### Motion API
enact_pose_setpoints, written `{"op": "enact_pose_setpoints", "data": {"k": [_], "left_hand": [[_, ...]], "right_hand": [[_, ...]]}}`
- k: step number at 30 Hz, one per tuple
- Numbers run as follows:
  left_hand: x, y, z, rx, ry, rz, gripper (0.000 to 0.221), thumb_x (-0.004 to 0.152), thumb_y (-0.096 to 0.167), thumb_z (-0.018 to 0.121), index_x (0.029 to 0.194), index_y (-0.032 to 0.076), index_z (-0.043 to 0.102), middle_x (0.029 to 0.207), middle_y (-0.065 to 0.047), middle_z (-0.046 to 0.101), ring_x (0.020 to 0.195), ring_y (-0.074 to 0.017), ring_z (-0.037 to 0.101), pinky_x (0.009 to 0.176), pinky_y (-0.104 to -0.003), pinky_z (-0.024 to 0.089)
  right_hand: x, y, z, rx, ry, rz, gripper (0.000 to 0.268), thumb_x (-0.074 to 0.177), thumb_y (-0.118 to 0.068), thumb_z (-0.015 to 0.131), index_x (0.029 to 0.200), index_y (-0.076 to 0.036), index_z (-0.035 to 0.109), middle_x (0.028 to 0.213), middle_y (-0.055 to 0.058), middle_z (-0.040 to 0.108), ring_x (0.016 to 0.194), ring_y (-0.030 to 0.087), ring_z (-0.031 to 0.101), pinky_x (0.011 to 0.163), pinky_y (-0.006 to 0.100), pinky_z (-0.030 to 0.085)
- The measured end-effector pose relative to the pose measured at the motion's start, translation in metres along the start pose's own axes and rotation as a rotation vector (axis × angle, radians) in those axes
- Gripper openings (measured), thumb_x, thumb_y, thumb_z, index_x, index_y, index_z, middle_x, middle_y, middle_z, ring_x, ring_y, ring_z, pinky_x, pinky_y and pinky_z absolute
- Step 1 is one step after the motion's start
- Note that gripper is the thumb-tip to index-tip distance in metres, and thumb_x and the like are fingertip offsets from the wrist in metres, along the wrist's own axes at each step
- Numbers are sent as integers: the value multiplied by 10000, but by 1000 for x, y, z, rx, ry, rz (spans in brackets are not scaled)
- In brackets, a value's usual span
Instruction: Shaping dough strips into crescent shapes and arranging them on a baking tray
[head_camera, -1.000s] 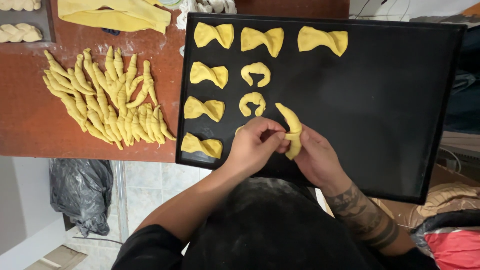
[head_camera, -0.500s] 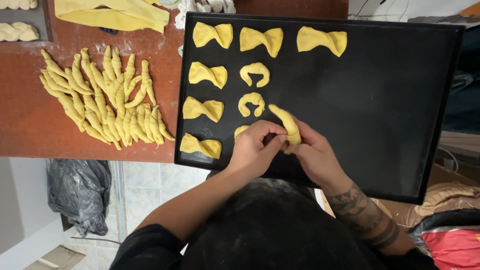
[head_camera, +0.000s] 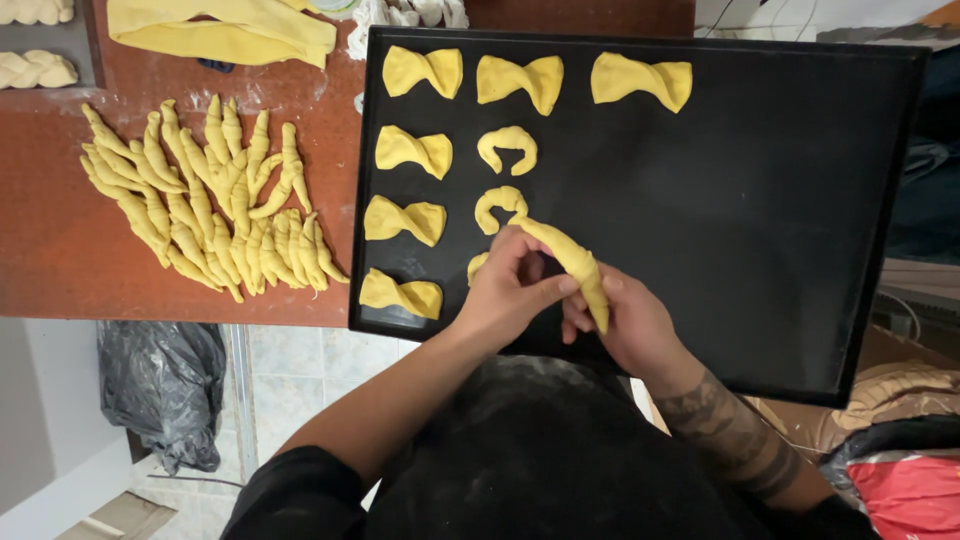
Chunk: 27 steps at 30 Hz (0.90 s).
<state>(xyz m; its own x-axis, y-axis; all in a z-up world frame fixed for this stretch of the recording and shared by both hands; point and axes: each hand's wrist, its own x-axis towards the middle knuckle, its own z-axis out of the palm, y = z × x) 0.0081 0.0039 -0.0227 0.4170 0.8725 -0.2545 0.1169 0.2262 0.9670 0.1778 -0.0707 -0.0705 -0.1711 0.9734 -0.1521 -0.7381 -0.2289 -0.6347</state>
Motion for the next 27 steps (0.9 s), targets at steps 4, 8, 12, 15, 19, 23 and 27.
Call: {"op": "enact_pose_setpoints", "data": {"k": [4,8,12,15,19,23,27], "left_hand": [[-4,-41,4,-573,-250,44,690,904,-129,701,1473,-19,327,884,-201,615,684,-370,757,594,-456,646],[-16,-6,15,-569,-264,-96,363,947,-66,680,1299,-83,595,982,-251,723,707,-318,765,552,-404,659],[-12,-12,11,-568,-234,24,292,985,-116,602,1269,-110,531,709,-281,695,521,-358,725,425,-411,621],[-12,-45,4,-194,-163,181,379,866,93,844,1211,28,700,1191,-133,717,1149,-228,686,1009,-388,524],[-2,-25,-25,-22,-247,216,432,811,177,902,1211,93,760,1111,-106,657,1048,-233,648,907,-375,547],[-3,-2,-35,291,-288,54,308,902,261,790,1132,63,743,884,-112,734,829,-309,705,715,-437,564],[10,-8,-52,562,-463,22,337,946,308,705,1171,96,571,823,-117,744,758,-405,714,655,-511,559]], "right_hand": [[-6,0,17,7,22,64,639,1120,-411,289,733,32,537,510,126,470,449,362,545,515,452,514],[-7,2,17,124,105,109,554,1122,-380,383,846,53,590,646,127,472,450,238,486,505,539,561],[-5,4,13,-22,134,147,555,1121,-351,393,793,57,578,617,134,472,415,252,514,501,535,583],[-9,5,-11,-256,190,158,350,1055,-179,548,1252,102,615,756,129,538,453,140,470,469,366,557],[-6,-26,-7,-545,127,202,285,1022,-145,574,1128,85,704,572,63,499,430,127,445,437,256,426],[-7,-48,-3,-698,41,262,339,916,-44,642,1241,27,710,791,138,685,486,107,548,502,264,504],[-7,-42,-36,-672,56,270,344,908,34,543,1250,14,583,792,161,718,469,164,589,480,277,468]]}}
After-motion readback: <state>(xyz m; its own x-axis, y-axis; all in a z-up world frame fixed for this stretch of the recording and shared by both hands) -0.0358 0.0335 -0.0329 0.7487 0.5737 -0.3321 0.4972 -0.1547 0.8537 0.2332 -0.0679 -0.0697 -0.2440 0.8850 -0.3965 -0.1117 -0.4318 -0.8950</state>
